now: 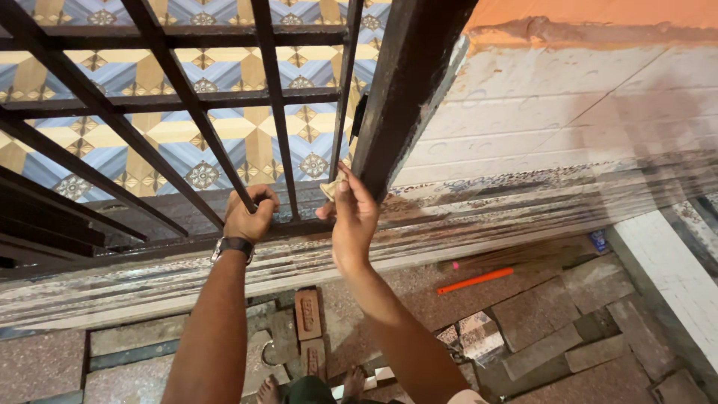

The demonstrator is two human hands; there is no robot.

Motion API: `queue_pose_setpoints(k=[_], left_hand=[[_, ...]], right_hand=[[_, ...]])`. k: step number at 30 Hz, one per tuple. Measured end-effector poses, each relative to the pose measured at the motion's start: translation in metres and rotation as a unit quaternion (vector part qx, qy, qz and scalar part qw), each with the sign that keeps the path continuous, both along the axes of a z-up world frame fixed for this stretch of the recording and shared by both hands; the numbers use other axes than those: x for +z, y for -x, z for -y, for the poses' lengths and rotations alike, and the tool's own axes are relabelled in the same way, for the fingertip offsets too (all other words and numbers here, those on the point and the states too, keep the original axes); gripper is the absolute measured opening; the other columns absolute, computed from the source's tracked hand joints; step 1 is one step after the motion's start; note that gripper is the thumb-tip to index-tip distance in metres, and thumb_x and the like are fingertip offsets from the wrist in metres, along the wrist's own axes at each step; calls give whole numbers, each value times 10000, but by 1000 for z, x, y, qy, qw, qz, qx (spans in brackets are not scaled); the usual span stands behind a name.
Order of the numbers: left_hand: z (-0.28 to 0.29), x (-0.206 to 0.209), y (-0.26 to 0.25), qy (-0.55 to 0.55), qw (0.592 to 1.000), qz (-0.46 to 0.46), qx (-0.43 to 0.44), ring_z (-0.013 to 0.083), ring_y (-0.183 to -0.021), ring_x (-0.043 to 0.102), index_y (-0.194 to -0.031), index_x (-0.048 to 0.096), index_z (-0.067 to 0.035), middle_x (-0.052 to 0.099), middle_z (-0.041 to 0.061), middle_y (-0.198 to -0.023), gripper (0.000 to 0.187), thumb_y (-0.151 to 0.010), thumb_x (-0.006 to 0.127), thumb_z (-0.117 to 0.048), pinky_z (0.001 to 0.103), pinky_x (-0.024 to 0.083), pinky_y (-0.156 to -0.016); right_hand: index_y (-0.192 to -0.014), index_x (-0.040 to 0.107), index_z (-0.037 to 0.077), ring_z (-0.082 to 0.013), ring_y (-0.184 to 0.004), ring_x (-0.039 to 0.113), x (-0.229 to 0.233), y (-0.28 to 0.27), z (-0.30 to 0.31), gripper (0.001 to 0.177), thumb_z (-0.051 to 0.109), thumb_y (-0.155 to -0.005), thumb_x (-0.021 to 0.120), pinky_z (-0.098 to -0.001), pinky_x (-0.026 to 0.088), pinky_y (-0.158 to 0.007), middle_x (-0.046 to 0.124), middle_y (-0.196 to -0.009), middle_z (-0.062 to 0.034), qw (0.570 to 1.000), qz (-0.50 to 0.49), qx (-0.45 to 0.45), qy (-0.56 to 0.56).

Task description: The person wipes the frame and bars of a metal gate using a piece of cloth.

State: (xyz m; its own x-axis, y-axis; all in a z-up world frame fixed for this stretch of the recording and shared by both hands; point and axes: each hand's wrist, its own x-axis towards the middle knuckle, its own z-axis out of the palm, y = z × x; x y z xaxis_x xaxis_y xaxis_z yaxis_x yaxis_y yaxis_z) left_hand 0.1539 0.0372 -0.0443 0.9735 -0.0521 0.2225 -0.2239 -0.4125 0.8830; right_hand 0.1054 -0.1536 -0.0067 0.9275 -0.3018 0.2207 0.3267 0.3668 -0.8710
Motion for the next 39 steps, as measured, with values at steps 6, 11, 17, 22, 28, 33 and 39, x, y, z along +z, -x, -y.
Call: queue_pose_setpoints(k=[6, 11, 17, 22, 28, 33, 39], left_hand=[[1, -1, -1, -2, 1000, 14, 2, 196, -691, 701, -758, 691, -33, 711, 80, -702, 216, -789, 543, -188, 316, 542, -692], [1, -4, 1, 30, 999, -13, 5, 182, -680, 691, -777, 685, -22, 700, 86, -703, 207, -795, 541, -170, 308, 539, -670], [1, -4, 0, 46, 999, -27, -5, 180, -662, 659, -781, 677, -7, 689, 91, -702, 213, -792, 532, -162, 316, 523, -642], [1, -3, -1, 35, 999, -5, -7, 175, -686, 683, -776, 678, -8, 700, 85, -709, 213, -791, 530, -161, 303, 540, -673], [2, -1, 0, 31, 999, -14, 0, 184, -682, 686, -772, 680, -10, 703, 89, -709, 209, -784, 530, -154, 313, 541, -669], [2, 0, 1, 27, 1000, -15, 2, 181, -681, 687, -767, 682, -12, 704, 87, -703, 211, -781, 525, -152, 311, 543, -674], [2, 1, 1, 31, 999, -24, 3, 180, -672, 682, -772, 685, -10, 700, 87, -700, 213, -781, 526, -152, 310, 536, -657]], right_hand=[[-1366, 639, 70, -90, -608, 636, -70, 29, 4, 357, 164, -1027, 581, -232, 580, -544, 727, -975, -68, 987, -140, -10, 83], [-1224, 710, 48, -76, -649, 631, -106, 27, 14, 272, 214, -1046, 589, -193, 521, -520, 733, -975, -62, 990, -136, -35, 27], [-1144, 724, 60, -41, -506, 473, -44, 7, 11, 261, 257, -1042, 586, -196, 342, -381, 603, -745, 3, 976, -215, -21, -25], [-1238, 692, 166, -34, -443, 374, -9, -4, 7, 265, 234, -1013, 570, -199, 270, -365, 478, -643, 45, 940, -239, 110, -216], [-1228, 639, 143, -53, -464, 362, -22, -13, 3, 236, 220, -1009, 597, -225, 243, -404, 561, -726, 50, 917, -280, 73, -275], [-1151, 667, 171, -58, -407, 315, -35, 4, 7, 228, 308, -969, 679, -231, 247, -391, 437, -610, 68, 895, -307, 69, -316], [-1157, 614, 62, -83, -514, 436, -19, 16, 7, 353, 364, -976, 632, -225, 377, -485, 550, -720, -5, 916, -243, 26, -317]])
